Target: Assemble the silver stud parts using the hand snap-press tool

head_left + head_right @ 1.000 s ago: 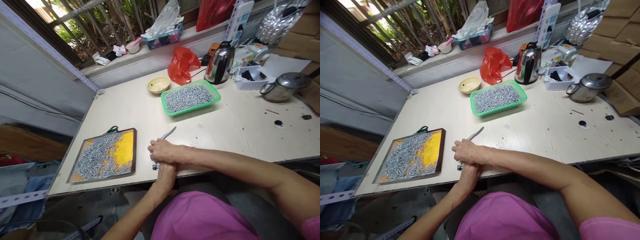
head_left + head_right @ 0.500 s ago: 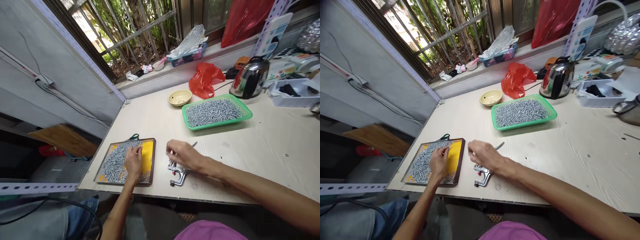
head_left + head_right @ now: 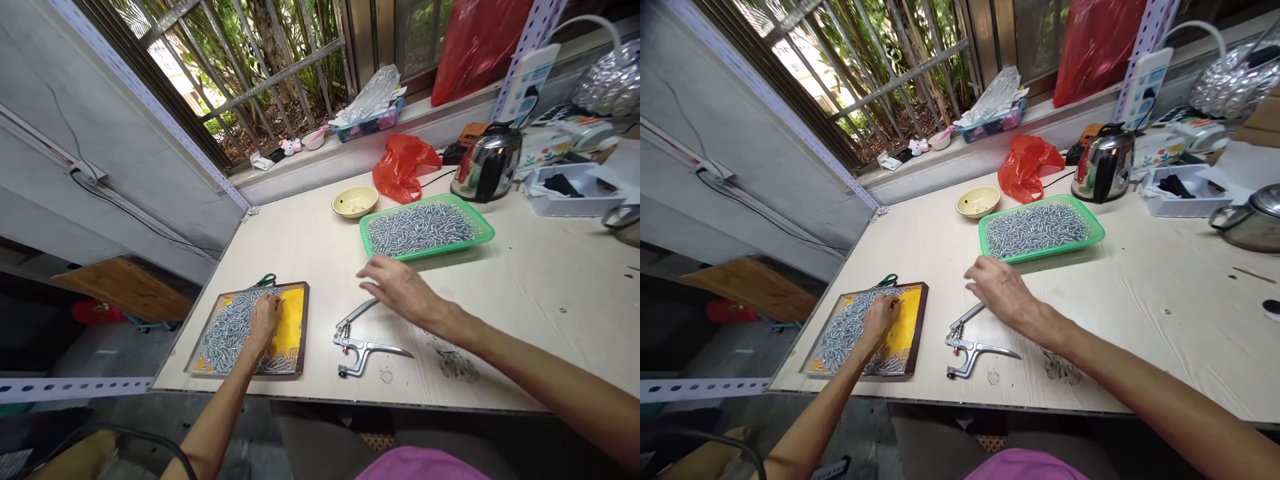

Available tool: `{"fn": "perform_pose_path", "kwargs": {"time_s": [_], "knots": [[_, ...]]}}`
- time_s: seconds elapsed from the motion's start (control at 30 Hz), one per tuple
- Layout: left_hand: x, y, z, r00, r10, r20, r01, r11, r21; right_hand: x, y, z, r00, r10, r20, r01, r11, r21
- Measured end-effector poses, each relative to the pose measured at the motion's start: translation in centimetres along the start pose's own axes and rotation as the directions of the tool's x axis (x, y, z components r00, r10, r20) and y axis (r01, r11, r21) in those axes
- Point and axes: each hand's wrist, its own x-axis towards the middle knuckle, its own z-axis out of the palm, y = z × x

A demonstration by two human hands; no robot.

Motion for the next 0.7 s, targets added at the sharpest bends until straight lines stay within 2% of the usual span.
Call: {"fn": "perform_pose_path", "kwargs": {"time_s": [0.1, 0.2, 0.37, 0.5, 0.6, 0.7], "knots": [[-0.2, 0.5, -0.1, 1.000, 0.011, 0.006, -0.010, 0.994, -0.106, -1.6, -1.8, 1.7, 0.986, -0.008, 0.166, -0.001, 0.998, 0.055], [0.0, 0.8, -0.2, 1.000, -0.009, 0.015, 0.012, 0.972, -0.235, -2.7, -2.7, 2.3, 0.967, -0.021, 0.255, -0.001, 0.997, 0.083], [0.3, 0.4, -0.6, 0.995, -0.068, 0.070, 0.091, 0.916, -0.391, -2.4, -2.9, 3.1, 0.980, -0.010, 0.197, -0.051, 0.952, 0.302], [-1.7, 0.8, -1.6, 0.983, -0.115, 0.140, 0.173, 0.822, -0.542, 0.2, -4.4, 6.0, 0.993, 0.049, 0.111, -0.105, 0.804, 0.586], [-4.4, 2.1, -2.7, 0.973, -0.136, 0.186, 0.229, 0.658, -0.717, 2.3, -6.7, 8.9, 0.986, 0.106, 0.129, -0.167, 0.687, 0.708], [-6.8, 3.3, -3.6, 0.948, -0.152, 0.281, 0.318, 0.373, -0.871, 3.5, -9.1, 11.3, 0.978, 0.113, 0.177, -0.208, 0.640, 0.740]]}}
